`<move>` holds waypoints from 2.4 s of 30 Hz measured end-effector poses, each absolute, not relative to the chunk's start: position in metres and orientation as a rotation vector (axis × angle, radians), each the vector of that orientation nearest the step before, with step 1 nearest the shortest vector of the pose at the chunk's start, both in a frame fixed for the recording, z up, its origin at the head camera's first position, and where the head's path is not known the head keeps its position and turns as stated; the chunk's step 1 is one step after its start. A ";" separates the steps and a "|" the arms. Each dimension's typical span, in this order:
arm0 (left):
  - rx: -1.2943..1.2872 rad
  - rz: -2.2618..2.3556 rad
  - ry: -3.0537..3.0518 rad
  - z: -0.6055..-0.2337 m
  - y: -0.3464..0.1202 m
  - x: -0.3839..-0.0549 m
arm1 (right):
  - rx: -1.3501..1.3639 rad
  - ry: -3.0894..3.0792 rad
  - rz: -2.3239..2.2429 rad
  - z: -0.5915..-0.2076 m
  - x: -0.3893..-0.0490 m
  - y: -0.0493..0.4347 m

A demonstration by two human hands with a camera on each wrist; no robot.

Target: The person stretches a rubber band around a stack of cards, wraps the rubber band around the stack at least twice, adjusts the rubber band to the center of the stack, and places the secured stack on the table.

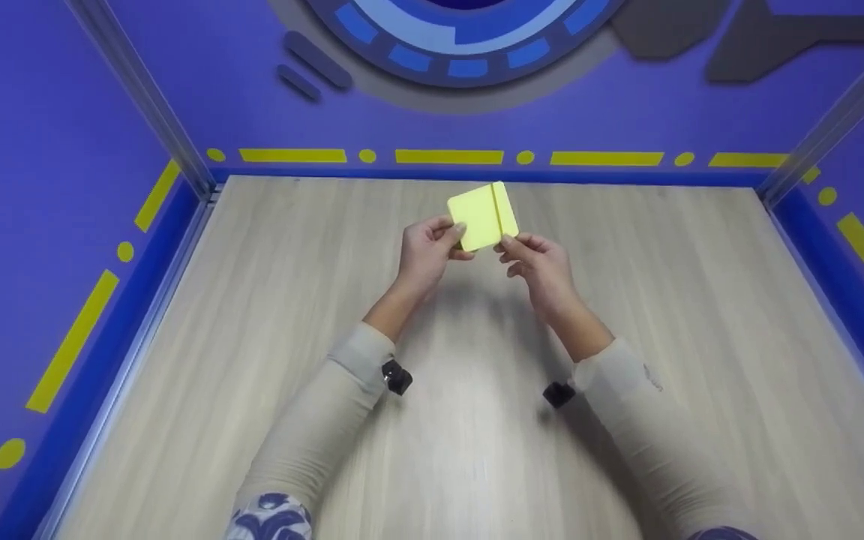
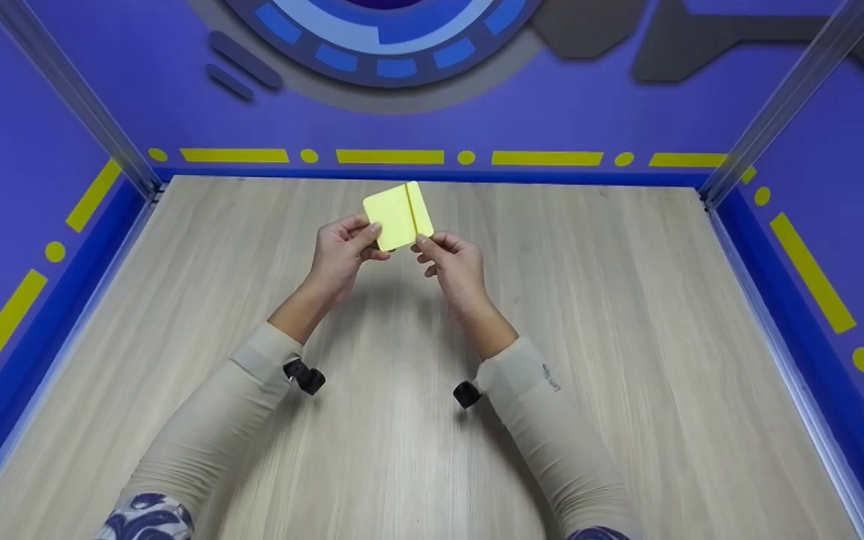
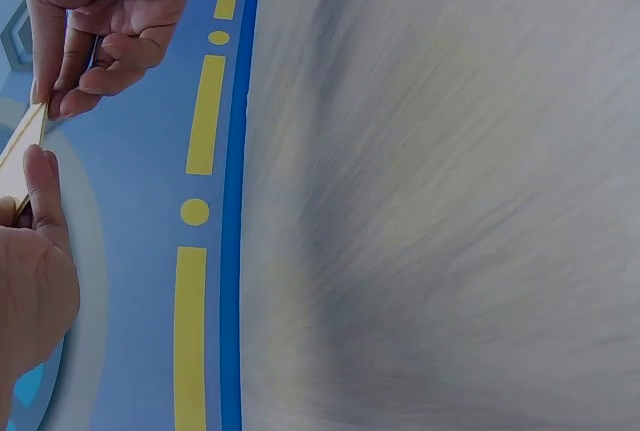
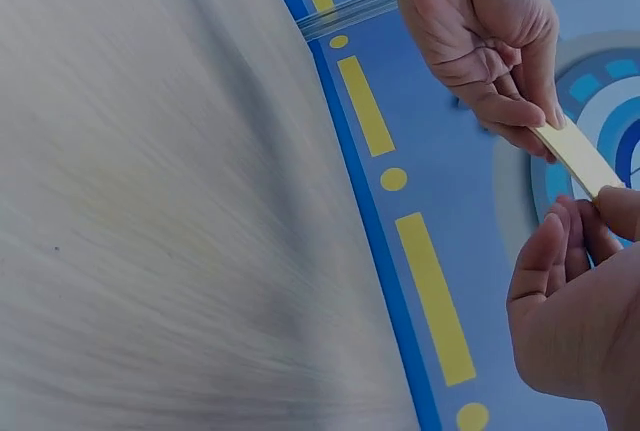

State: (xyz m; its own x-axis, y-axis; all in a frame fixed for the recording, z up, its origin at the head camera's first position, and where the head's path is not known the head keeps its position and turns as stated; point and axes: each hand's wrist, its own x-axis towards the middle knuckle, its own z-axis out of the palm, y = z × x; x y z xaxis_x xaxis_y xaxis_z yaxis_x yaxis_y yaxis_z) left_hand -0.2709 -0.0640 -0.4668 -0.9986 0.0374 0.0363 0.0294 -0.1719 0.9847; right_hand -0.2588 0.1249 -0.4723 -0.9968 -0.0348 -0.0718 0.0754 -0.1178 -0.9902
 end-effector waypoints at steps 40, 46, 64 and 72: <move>0.041 2.588 1.939 -0.457 -0.049 -0.261 | 0.141 2.431 -2.398 -0.461 -0.249 0.108; 0.016 2.604 1.915 -0.459 -0.047 -0.261 | 0.287 2.071 -2.480 -0.457 -0.252 0.104; 0.034 2.616 1.950 -0.461 -0.047 -0.259 | 0.390 1.922 -2.575 -0.452 -0.250 0.095; 0.021 2.614 1.999 -0.462 -0.053 -0.264 | 0.280 2.237 -2.463 -0.458 -0.252 0.090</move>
